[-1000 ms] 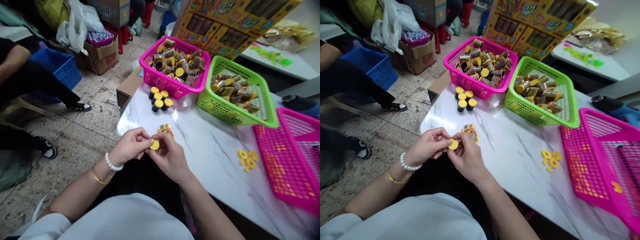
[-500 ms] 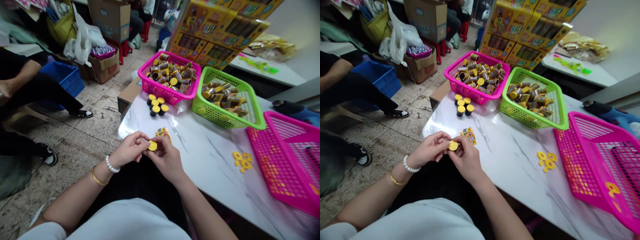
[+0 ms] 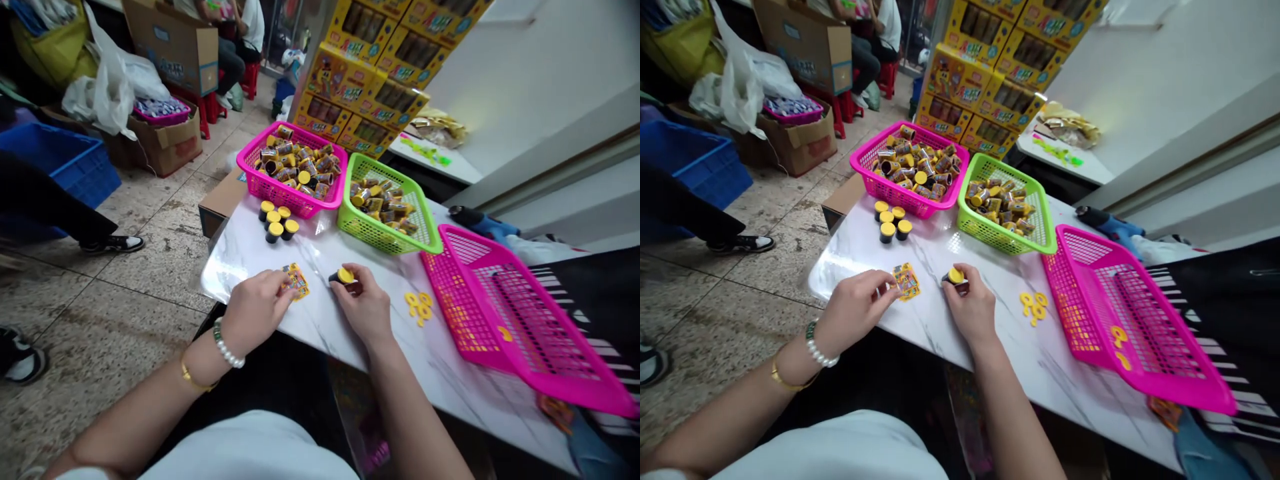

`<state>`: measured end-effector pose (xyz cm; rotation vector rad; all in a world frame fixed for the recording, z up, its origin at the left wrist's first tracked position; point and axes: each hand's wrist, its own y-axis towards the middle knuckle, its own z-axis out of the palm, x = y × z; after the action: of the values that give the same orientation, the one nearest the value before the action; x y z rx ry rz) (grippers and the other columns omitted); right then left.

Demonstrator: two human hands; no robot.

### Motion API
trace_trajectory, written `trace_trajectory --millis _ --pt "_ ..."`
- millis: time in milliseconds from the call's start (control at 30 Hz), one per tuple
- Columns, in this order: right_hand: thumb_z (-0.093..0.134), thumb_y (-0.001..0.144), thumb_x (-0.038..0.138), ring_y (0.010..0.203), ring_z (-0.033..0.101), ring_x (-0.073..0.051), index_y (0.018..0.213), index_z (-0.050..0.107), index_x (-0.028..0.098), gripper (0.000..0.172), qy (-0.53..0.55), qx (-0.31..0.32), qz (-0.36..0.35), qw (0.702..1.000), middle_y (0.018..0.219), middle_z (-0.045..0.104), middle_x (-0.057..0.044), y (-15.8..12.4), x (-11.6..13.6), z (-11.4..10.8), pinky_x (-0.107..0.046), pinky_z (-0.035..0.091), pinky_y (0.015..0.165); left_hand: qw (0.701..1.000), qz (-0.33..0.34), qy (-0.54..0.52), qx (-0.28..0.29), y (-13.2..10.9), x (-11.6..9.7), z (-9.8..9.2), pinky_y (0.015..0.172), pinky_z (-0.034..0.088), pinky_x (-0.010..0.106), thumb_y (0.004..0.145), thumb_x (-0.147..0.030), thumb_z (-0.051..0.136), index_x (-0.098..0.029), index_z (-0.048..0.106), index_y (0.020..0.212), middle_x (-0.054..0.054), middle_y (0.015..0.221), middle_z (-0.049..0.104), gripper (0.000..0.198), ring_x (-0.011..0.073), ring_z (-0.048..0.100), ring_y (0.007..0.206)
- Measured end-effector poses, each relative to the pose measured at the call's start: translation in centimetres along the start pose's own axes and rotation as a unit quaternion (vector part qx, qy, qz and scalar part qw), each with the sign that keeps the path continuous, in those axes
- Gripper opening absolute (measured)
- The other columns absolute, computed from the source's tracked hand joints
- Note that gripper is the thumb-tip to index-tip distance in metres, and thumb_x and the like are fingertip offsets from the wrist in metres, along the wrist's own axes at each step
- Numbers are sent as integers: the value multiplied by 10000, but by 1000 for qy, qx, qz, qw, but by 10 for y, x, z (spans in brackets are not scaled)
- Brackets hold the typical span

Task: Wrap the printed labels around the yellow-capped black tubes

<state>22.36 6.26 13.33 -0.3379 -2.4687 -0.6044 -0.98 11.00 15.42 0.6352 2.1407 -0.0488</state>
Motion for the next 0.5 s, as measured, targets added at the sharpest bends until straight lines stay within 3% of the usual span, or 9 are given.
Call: trace_trajectory --millis 100,167,300,400,500 --pt "727 784 381 595 631 -141 1187 627 185 459 2 -14 -6 1000 1066 665 -84 -6 2 -1 -325 540 620 993 -6 116 7 17 -2 14 679 453 294 931 -316 598 -167 679 966 80 956 691 173 210 656 821" --pt "744 789 387 622 633 -133 1199 627 180 474 26 -68 -8 997 1189 615 -123 -14 7 -3 -290 509 535 984 -23 176 30 26 2 22 619 441 289 934 -284 586 -165 682 927 74 961 686 153 209 663 793" --pt "732 830 313 710 638 -143 1036 691 181 248 99 -186 -37 977 1126 646 -99 -34 25 -10 -264 495 539 979 21 205 10 26 11 26 565 459 284 932 -203 572 -147 677 876 59 922 683 132 189 667 725" --pt "675 893 333 658 637 -143 985 715 180 183 181 -119 9 976 921 707 -66 -43 42 -13 -267 494 555 979 135 126 -81 16 13 21 616 514 248 935 -197 591 -149 673 831 44 869 688 141 159 678 735" --pt "639 905 478 533 574 -124 974 727 165 332 288 57 91 952 719 694 -41 -41 56 -10 -235 419 457 948 261 59 -171 4 12 13 660 544 221 944 -186 594 -153 680 898 43 866 710 103 135 681 742"
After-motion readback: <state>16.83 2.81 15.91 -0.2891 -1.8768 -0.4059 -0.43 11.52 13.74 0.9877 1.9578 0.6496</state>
